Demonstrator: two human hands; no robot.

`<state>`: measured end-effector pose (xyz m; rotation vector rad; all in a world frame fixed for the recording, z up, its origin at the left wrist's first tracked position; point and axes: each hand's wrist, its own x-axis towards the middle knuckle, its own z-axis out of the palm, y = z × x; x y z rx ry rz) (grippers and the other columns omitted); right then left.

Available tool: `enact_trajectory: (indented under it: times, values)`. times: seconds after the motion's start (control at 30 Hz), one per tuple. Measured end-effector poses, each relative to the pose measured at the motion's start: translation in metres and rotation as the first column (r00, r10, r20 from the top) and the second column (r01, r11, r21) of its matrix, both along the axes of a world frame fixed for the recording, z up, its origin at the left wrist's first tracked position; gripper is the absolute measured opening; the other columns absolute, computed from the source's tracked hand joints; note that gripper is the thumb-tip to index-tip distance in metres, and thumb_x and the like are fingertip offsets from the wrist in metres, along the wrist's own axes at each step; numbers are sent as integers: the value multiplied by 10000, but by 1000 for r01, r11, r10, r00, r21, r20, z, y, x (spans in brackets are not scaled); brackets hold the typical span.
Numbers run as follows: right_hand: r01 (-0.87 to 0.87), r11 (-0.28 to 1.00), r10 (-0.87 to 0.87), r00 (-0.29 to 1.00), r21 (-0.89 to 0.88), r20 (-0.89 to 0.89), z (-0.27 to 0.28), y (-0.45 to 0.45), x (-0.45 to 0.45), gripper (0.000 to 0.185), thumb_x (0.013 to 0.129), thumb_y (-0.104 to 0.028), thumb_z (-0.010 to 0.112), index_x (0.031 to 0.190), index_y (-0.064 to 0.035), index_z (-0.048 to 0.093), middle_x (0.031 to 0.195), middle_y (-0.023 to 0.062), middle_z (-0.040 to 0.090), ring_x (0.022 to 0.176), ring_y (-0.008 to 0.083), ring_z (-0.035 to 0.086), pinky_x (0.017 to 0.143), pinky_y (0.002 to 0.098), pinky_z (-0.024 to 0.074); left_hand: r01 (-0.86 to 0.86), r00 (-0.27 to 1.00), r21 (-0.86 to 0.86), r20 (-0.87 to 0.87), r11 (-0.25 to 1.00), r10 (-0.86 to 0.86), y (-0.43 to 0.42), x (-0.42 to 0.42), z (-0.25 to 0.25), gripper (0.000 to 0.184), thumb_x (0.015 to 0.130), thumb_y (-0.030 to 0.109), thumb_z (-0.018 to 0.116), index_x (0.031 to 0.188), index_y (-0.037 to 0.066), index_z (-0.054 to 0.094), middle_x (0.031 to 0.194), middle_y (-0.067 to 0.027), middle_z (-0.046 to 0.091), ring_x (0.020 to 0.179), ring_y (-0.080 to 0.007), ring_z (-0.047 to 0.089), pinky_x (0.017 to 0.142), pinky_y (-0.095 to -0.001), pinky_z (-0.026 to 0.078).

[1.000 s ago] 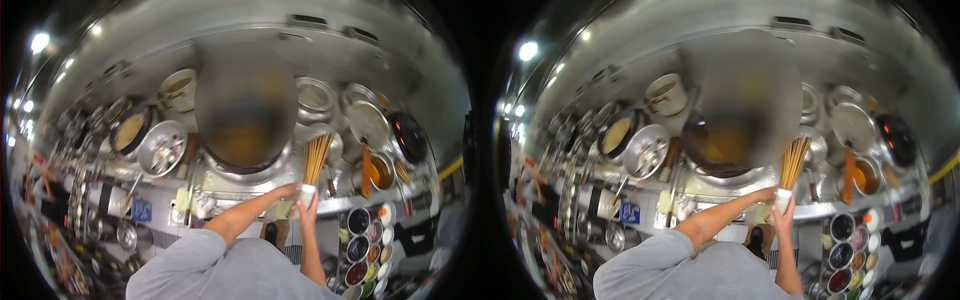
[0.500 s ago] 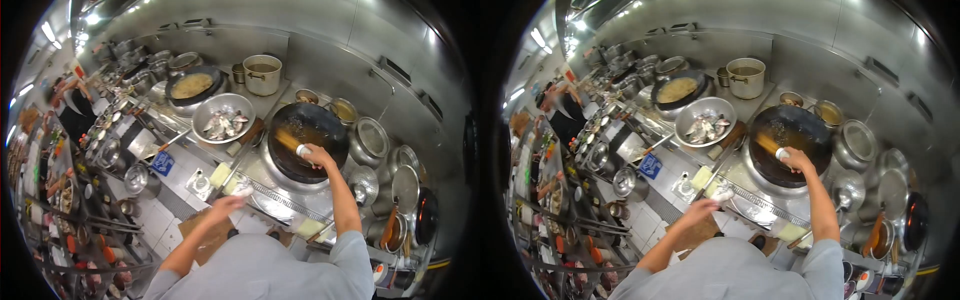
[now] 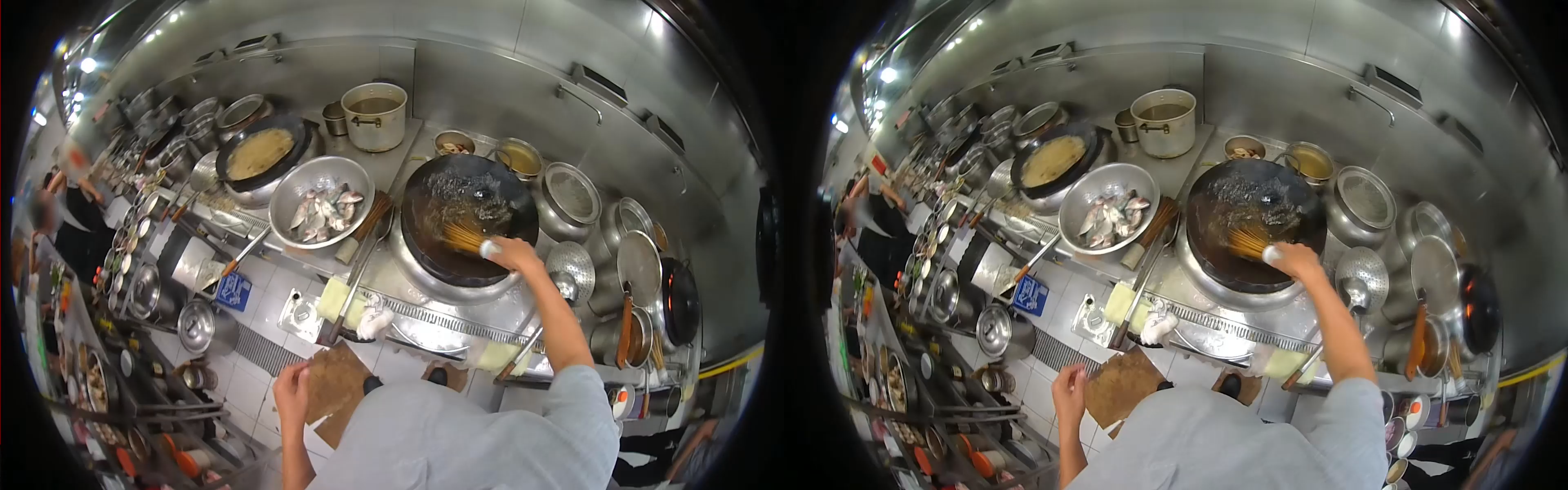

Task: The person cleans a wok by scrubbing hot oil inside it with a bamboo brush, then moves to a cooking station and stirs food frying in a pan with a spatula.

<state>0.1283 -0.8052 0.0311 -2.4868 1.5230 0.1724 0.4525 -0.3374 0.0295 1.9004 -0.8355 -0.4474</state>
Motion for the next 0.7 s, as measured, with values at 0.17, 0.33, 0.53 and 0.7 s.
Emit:
enact_trajectory:
  times: [0.17, 0.33, 0.53, 0.7]
  values:
    - [247, 922, -253, 967, -299, 21, -24, -79, -12, 433, 793, -369, 611, 1151, -134, 550, 957, 198, 658, 874, 378, 644, 755, 481, 518, 30, 997, 30, -67, 999, -28, -15, -1, 3, 137, 841, -1, 583, 963, -38, 635, 861, -111, 661, 766, -155, 631, 690, -277, 496]
    - [141, 970, -107, 979, -198, 174, -2, -20, 59, 628, 778, -413, 621, 1354, -241, 439, 1004, 203, 655, 891, 383, 646, 783, 465, 518, 39, 988, 23, 151, 999, -42, -11, -2, 3, 147, 829, 19, 606, 966, -11, 646, 869, -130, 664, 742, -202, 637, 677, -289, 503]
    - [491, 866, -419, 813, -91, 405, -52, -61, 104, 584, 849, -430, 532, 1383, -251, 376, 990, 221, 649, 934, 368, 639, 802, 485, 495, 114, 988, -14, 103, 993, -112, -41, -21, -5, 142, 823, 29, 615, 957, 11, 658, 889, -146, 661, 758, -240, 644, 674, -309, 511]
    - [248, 961, -270, 936, 121, 227, -24, -3, 78, 625, 850, -464, 510, 1388, -190, 348, 1141, 262, 579, 1050, 409, 577, 879, 490, 462, 175, 964, 38, 197, 984, -179, -32, -18, -14, 132, 825, 27, 609, 945, 12, 660, 884, -142, 659, 763, -247, 643, 676, -305, 508]
